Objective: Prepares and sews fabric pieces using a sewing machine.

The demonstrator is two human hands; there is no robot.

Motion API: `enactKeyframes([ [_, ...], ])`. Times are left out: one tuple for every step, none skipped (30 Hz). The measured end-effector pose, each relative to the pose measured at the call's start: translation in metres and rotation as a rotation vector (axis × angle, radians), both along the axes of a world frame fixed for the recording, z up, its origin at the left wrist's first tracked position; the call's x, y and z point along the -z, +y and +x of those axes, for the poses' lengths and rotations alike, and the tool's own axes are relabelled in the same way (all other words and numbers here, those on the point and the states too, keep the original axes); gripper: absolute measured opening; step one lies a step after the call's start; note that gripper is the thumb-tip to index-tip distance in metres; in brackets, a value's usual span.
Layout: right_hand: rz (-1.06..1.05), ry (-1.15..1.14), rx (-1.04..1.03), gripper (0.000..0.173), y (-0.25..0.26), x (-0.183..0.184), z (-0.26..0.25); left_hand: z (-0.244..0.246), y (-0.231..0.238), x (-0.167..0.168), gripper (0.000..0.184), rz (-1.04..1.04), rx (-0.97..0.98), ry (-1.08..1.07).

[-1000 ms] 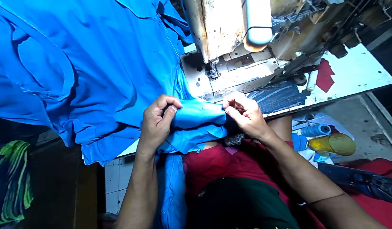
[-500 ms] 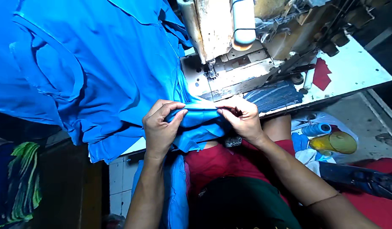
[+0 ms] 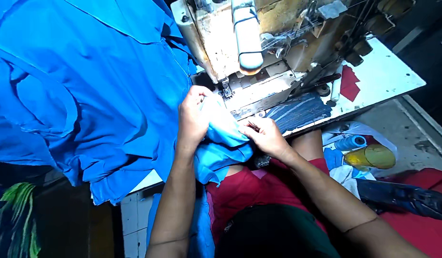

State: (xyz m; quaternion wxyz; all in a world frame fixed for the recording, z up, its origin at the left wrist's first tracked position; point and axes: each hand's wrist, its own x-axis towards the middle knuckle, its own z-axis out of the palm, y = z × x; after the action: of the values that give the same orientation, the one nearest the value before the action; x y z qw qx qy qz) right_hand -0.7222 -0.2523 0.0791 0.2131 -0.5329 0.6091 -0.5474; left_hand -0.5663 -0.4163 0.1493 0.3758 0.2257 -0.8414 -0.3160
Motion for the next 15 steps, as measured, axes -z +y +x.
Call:
enactKeyframes([
  [0.020,-0.018,0.002,0.015,-0.003,0.001,-0.001,-0.009,-0.008,-0.002,0.012,-0.081,-0.065,-0.091],
  [0.025,-0.039,0.010,0.015,-0.005,0.001,-0.002,-0.017,-0.013,-0.004,0.012,-0.145,-0.130,-0.182],
  [0.015,-0.061,0.019,0.013,-0.008,0.002,-0.002,-0.024,-0.017,-0.005,0.013,-0.180,-0.182,-0.258],
  [-0.005,-0.085,0.030,0.010,-0.009,0.003,-0.002,-0.029,-0.019,-0.006,0.014,-0.188,-0.222,-0.319],
  [-0.025,-0.112,0.044,0.006,-0.011,0.003,-0.002,-0.034,-0.022,-0.007,0.015,-0.185,-0.244,-0.360],
  [-0.047,-0.149,0.055,0.006,-0.011,0.003,-0.002,-0.036,-0.025,-0.007,0.016,-0.187,-0.253,-0.370],
  [-0.076,-0.188,0.061,0.012,-0.012,0.003,0.000,-0.039,-0.029,-0.005,0.019,-0.189,-0.255,-0.364],
  [-0.101,-0.223,0.066,0.020,-0.014,0.002,0.000,-0.042,-0.033,-0.004,0.024,-0.193,-0.259,-0.363],
  [-0.120,-0.252,0.076,0.025,-0.016,0.001,0.001,-0.046,-0.038,-0.003,0.028,-0.201,-0.265,-0.365],
  [-0.145,-0.272,0.090,0.029,-0.019,0.001,0.001,-0.050,-0.042,-0.002,0.031,-0.198,-0.276,-0.376],
  [-0.165,-0.278,0.107,0.028,-0.022,0.000,0.000,-0.054,-0.046,-0.002,0.034,-0.192,-0.291,-0.379],
  [-0.176,-0.272,0.130,0.026,-0.025,-0.001,0.000,-0.058,-0.048,-0.003,0.038,-0.180,-0.305,-0.377],
  [-0.183,-0.266,0.147,0.021,-0.028,-0.002,0.000,-0.062,-0.050,-0.004,0.042,-0.159,-0.312,-0.357],
  [-0.183,-0.264,0.160,0.016,-0.030,-0.003,-0.001,-0.064,-0.051,-0.003,0.046,-0.147,-0.321,-0.337],
  [-0.183,-0.268,0.168,0.012,-0.032,-0.004,-0.001,-0.066,-0.052,-0.003,0.050,-0.135,-0.332,-0.335],
])
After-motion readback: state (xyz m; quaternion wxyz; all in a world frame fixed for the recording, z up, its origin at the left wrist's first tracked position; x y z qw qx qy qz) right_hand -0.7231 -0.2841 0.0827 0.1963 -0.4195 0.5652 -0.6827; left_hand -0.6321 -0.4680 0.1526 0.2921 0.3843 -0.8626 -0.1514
